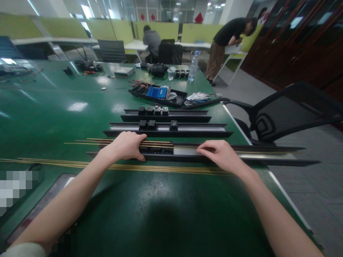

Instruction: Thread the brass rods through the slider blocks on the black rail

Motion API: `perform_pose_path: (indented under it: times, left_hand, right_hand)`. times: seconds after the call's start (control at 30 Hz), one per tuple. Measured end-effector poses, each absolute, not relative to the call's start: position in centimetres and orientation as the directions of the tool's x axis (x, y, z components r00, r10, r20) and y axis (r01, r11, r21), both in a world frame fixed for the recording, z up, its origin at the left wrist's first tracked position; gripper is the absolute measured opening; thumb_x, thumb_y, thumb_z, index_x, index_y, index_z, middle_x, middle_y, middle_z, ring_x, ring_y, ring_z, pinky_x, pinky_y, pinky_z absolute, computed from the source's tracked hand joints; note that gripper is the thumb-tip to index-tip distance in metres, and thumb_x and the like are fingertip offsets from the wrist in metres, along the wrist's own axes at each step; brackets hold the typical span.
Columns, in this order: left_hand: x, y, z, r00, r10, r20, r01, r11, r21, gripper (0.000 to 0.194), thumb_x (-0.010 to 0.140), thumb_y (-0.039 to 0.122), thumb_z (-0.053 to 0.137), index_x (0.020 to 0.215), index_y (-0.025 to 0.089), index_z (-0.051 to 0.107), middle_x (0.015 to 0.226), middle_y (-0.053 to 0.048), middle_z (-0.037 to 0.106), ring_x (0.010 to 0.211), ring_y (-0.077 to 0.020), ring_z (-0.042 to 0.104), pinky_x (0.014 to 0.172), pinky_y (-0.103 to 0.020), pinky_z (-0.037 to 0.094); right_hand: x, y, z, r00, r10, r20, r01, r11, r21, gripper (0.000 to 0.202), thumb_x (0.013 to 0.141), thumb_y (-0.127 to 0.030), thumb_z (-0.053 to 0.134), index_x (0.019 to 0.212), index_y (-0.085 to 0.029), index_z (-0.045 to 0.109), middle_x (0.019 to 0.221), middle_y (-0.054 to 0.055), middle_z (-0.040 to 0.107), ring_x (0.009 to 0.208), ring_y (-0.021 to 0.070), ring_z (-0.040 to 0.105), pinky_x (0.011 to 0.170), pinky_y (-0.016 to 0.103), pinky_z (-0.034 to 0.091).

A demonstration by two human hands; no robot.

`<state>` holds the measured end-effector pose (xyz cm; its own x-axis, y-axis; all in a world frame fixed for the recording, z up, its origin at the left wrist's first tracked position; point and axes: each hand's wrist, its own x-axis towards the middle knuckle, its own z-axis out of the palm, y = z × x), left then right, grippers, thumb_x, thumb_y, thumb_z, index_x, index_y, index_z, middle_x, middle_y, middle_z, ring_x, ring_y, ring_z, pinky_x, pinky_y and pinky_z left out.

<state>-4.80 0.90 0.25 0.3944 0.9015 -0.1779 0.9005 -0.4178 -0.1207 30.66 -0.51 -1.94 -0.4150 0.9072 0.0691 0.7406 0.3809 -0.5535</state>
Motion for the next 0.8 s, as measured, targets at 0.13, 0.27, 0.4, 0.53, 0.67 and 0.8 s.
perform_pose_path:
  times: [0.13,0.27,0.4,0.53,0.67,0.8]
  left_hand:
    - [-5.1,0.9,0.2,0.413,0.895,-0.167,0.895,-0.433,-0.109,0.066,0.058,0.065,0.077,0.104,0.02,0.065,0.099,-0.015,0.076,0.09,-0.038,0.072,0.072,-0.042,0.052]
    - [-5.9,0.9,0.4,0.427,0.883,-0.195,0.894,-0.445,-0.055,0.067,0.059,0.067,0.076,0.107,0.021,0.065,0.103,-0.013,0.076,0.094,-0.0365,0.071,0.074,-0.041,0.052]
    - [-6.9,1.1,0.9,0.443,0.866,-0.231,0.894,-0.446,0.044,0.068,0.061,0.062,0.077,0.116,0.024,0.065,0.114,-0.01,0.074,0.102,-0.033,0.069,0.079,-0.037,0.051]
    - [-7.8,1.2,1.4,0.43,0.869,-0.245,0.903,-0.42,0.094,0.065,0.06,0.059,0.078,0.114,0.024,0.066,0.112,-0.008,0.074,0.1,-0.0312,0.068,0.078,-0.035,0.051]
    - [-8.5,1.0,1.3,0.407,0.882,-0.239,0.913,-0.386,0.13,0.063,0.06,0.058,0.078,0.113,0.026,0.067,0.11,-0.007,0.074,0.099,-0.0302,0.069,0.078,-0.034,0.051]
    - [-9.6,0.8,0.8,0.398,0.893,-0.209,0.917,-0.38,0.123,0.07,0.061,0.063,0.075,0.121,0.027,0.066,0.112,-0.007,0.075,0.101,-0.0307,0.069,0.078,-0.034,0.052]
  right_hand:
    - [31.3,-0.7,-1.9,-0.393,0.916,0.079,0.747,0.368,-0.554,0.027,0.092,-0.047,0.063,0.091,-0.024,0.078,0.094,0.004,0.078,0.088,0.0238,0.07,0.072,0.033,0.053]
    - [31.9,-0.9,-2.0,-0.375,0.922,0.095,0.745,0.361,-0.561,0.029,0.092,-0.049,0.063,0.091,-0.024,0.078,0.094,0.006,0.078,0.087,0.025,0.071,0.07,0.034,0.056]
    - [32.4,-1.1,-2.1,-0.355,0.929,0.109,0.744,0.351,-0.569,0.033,0.091,-0.052,0.062,0.091,-0.023,0.078,0.094,0.008,0.078,0.087,0.0262,0.071,0.068,0.035,0.057]
    - [33.1,-1.3,-2.1,-0.337,0.935,0.112,0.75,0.338,-0.568,0.035,0.091,-0.053,0.062,0.091,-0.022,0.078,0.095,0.008,0.078,0.088,0.0266,0.071,0.071,0.036,0.057]
    - [33.8,-1.4,-2.1,-0.323,0.94,0.108,0.755,0.325,-0.569,0.035,0.091,-0.054,0.062,0.092,-0.022,0.078,0.096,0.008,0.077,0.09,0.0267,0.07,0.069,0.035,0.056]
    - [34.4,-1.5,-2.1,-0.307,0.944,0.124,0.764,0.322,-0.559,0.033,0.09,-0.053,0.063,0.091,-0.023,0.078,0.095,0.008,0.077,0.089,0.0265,0.07,0.066,0.034,0.057]
